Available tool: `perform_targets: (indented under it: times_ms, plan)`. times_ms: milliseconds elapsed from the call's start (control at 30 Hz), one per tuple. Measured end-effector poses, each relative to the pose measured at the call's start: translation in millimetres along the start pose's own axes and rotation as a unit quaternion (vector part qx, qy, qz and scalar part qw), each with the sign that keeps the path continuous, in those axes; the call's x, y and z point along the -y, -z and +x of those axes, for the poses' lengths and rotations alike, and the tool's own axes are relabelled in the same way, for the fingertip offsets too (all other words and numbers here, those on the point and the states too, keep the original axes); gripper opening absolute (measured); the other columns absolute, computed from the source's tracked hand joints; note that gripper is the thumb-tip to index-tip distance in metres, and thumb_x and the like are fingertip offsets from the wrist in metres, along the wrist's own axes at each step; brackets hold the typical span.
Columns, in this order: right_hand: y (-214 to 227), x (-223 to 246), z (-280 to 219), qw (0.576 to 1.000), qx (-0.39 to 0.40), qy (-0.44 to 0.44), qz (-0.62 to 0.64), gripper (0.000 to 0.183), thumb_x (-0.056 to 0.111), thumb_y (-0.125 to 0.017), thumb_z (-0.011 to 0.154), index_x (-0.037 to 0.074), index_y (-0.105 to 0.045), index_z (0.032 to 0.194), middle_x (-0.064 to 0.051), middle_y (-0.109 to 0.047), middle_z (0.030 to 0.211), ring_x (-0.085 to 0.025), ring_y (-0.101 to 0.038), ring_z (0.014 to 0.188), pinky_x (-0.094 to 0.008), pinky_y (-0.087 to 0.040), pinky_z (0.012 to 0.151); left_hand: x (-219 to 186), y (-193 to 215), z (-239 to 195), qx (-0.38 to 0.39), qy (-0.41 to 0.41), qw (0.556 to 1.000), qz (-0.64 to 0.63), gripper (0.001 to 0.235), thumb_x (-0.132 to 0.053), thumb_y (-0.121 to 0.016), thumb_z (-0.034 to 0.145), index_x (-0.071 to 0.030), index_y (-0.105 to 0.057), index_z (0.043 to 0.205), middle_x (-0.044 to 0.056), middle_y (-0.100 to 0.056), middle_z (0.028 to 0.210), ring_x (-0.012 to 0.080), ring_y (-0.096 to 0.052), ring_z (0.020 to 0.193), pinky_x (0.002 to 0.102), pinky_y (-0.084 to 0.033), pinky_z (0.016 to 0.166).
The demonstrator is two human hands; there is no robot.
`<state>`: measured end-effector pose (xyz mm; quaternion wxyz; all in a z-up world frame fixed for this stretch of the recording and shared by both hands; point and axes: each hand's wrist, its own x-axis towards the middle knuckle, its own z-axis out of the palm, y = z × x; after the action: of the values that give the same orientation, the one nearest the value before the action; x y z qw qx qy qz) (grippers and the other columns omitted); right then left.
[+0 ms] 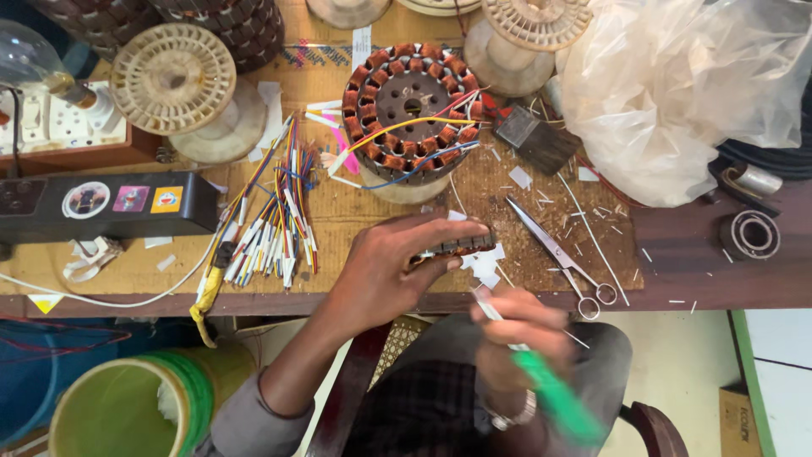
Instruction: The person assembles a stator by inserting small white insulating pieces into the slots of a copper-wound component. They use a screwdriver to press the pieces into place and scissors to trim excess material. The person handles multiple stators and insulating pieces throughout the process.
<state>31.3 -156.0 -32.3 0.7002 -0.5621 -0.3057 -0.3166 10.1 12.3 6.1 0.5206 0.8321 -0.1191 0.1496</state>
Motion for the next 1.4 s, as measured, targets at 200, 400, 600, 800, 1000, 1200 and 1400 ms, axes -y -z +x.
perform_targets:
  times_ms: [200, 400, 600, 800, 1000, 1200, 1400]
  plan:
    - [90, -10, 88, 0.766, 0.346, -0.16, -0.517, 0.019, 0.016, -0.072, 0.1, 0.002, -0.07, 0.113, -0.021, -0.072, 0.105, -0.037, -0.068, 0.09, -0.046, -0.054, 0.075, 7, 14, -4, 0.066, -0.044, 0.996, -0.046, 0.044, -0.001, -0.074, 0.09, -0.016, -0.067, 0.131, 0.006, -0.074, 0.126, 0.0254, -0.074, 0.116, 0.036, -0.059, 0.098]
    - [62, -39, 107, 0.817, 0.279, -0.222, -0.454, 0.02, 0.014, -0.075, 0.1, 0.006, -0.073, 0.118, -0.013, -0.074, 0.109, -0.022, -0.073, 0.093, -0.035, -0.055, 0.079, 4, 17, -7, 0.095, -0.084, 0.992, -0.006, 0.044, -0.004, -0.076, 0.086, -0.017, -0.07, 0.127, 0.005, -0.074, 0.113, 0.0269, -0.073, 0.105, 0.038, -0.057, 0.091]
    - [26, -28, 101, 0.779, 0.538, -0.299, -0.116, 0.02, 0.011, -0.078, 0.082, 0.006, -0.077, 0.101, -0.004, -0.075, 0.085, -0.017, -0.072, 0.075, -0.029, -0.056, 0.067, 10, 21, -9, 0.146, -0.11, 0.983, 0.007, 0.05, 0.0, -0.073, 0.083, -0.021, -0.07, 0.128, 0.002, -0.072, 0.11, 0.0247, -0.072, 0.103, 0.038, -0.059, 0.093]
    - [15, -14, 109, 0.809, 0.53, -0.227, -0.116, 0.026, 0.006, -0.077, 0.077, 0.005, -0.075, 0.103, -0.006, -0.077, 0.099, -0.02, -0.073, 0.092, -0.033, -0.057, 0.081, 18, 21, -12, 0.129, -0.145, 0.981, 0.006, 0.053, -0.001, -0.071, 0.084, -0.023, -0.066, 0.132, 0.002, -0.072, 0.116, 0.0265, -0.071, 0.109, 0.04, -0.058, 0.098]
    - [13, 6, 100, 0.84, 0.476, -0.182, -0.187, 0.028, 0.01, -0.078, 0.083, 0.003, -0.07, 0.109, -0.01, -0.073, 0.106, -0.024, -0.072, 0.098, -0.035, -0.056, 0.087, 25, 13, -15, 0.109, -0.09, 0.989, -0.032, 0.083, -0.006, -0.078, 0.086, -0.017, -0.035, 0.156, 0.005, -0.063, 0.145, 0.0281, -0.073, 0.115, 0.041, -0.059, 0.097]
    - [13, 4, 103, 0.824, 0.491, -0.224, -0.174, 0.029, 0.009, -0.078, 0.08, 0.006, -0.072, 0.109, -0.008, -0.072, 0.103, -0.023, -0.074, 0.093, -0.035, -0.058, 0.081, 27, 7, -15, 0.093, -0.08, 0.992, 0.03, 0.106, -0.005, -0.075, 0.08, -0.017, -0.014, 0.165, 0.004, -0.046, 0.165, 0.0332, -0.07, 0.122, 0.042, -0.059, 0.097]
    - [16, -1, 116, 0.783, 0.541, -0.252, -0.174, 0.025, 0.006, -0.074, 0.08, 0.009, -0.073, 0.106, -0.007, -0.072, 0.105, -0.022, -0.075, 0.087, -0.033, -0.06, 0.075, 18, 1, -12, 0.09, -0.075, 0.992, 0.042, 0.108, -0.012, -0.081, 0.091, -0.022, -0.008, 0.169, 0.002, -0.051, 0.161, 0.0333, -0.07, 0.123, 0.041, -0.06, 0.097]
